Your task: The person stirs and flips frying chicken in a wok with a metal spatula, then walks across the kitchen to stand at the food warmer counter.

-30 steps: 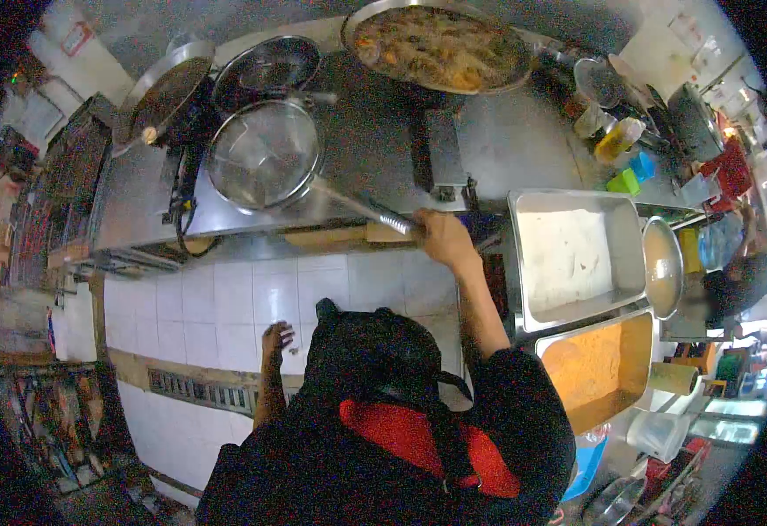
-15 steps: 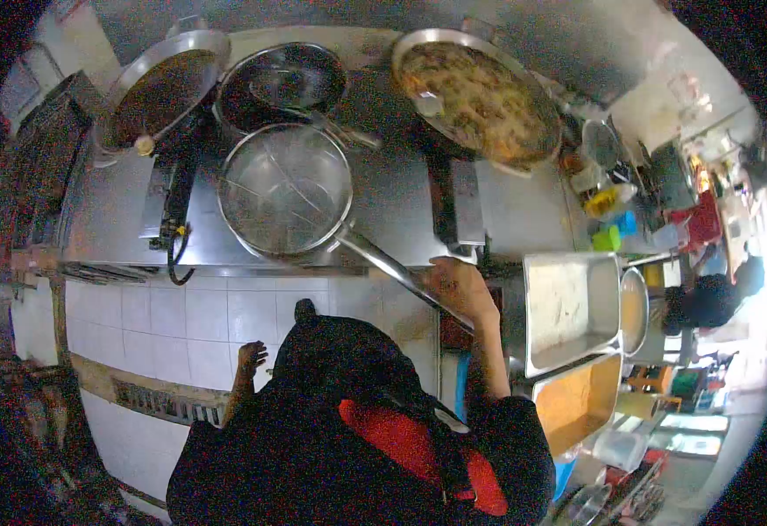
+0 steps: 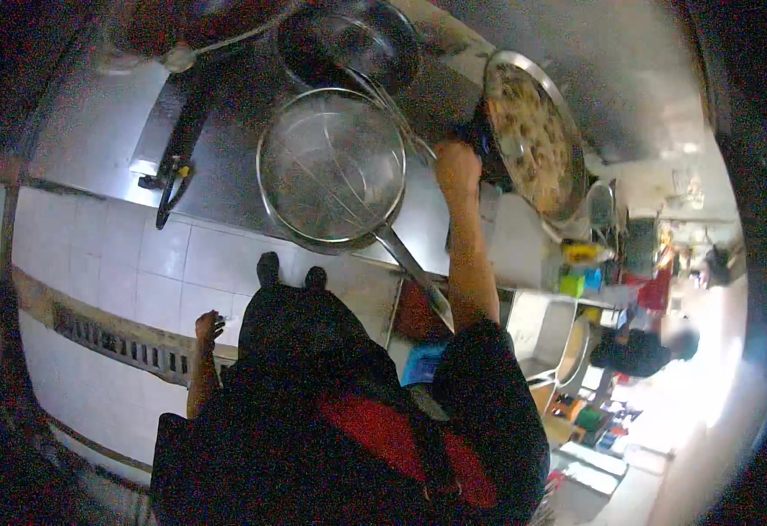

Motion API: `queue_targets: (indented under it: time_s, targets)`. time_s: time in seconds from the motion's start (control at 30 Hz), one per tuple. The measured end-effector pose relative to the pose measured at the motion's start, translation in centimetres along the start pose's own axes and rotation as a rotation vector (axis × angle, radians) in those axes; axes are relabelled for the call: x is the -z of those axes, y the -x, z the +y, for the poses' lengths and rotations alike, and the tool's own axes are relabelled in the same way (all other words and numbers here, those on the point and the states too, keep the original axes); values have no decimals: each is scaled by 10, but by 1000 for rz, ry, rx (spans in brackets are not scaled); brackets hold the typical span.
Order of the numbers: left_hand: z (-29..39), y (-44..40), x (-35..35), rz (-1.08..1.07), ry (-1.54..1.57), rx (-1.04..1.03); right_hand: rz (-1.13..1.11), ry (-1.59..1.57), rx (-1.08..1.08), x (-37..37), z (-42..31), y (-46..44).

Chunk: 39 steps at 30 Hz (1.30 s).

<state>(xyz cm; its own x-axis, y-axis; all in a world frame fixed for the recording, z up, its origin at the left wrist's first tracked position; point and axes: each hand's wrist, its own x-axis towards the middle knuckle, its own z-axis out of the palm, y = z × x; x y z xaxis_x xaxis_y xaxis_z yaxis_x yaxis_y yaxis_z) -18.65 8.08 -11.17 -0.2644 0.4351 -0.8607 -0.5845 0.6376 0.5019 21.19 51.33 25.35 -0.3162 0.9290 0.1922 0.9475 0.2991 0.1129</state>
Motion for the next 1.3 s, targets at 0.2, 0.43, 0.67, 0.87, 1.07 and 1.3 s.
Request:
queue_targets:
  time_s: [0.2,0.43,0.67,0.87,1.07,1.3]
  targets:
    - [-41,0,26,-55,110,201,-185,118,-145,3,-21,-2]
    - [0,-10,-20,-38,-31,170,-21,22,11,9,-28,4]
    - [39,-23,-40,-78,-47,6,-55,16,7,-10,-16,4]
    - [39,-35,-26,-37,-37,121,24,-108,47,-15,-10,2]
    - [4,-48,-3,-98,28,123,-158,-164,-33,11,-30,-8]
    - [-20,-76,20,-222,-130,27,-21,-970,-219,-19,-30,6]
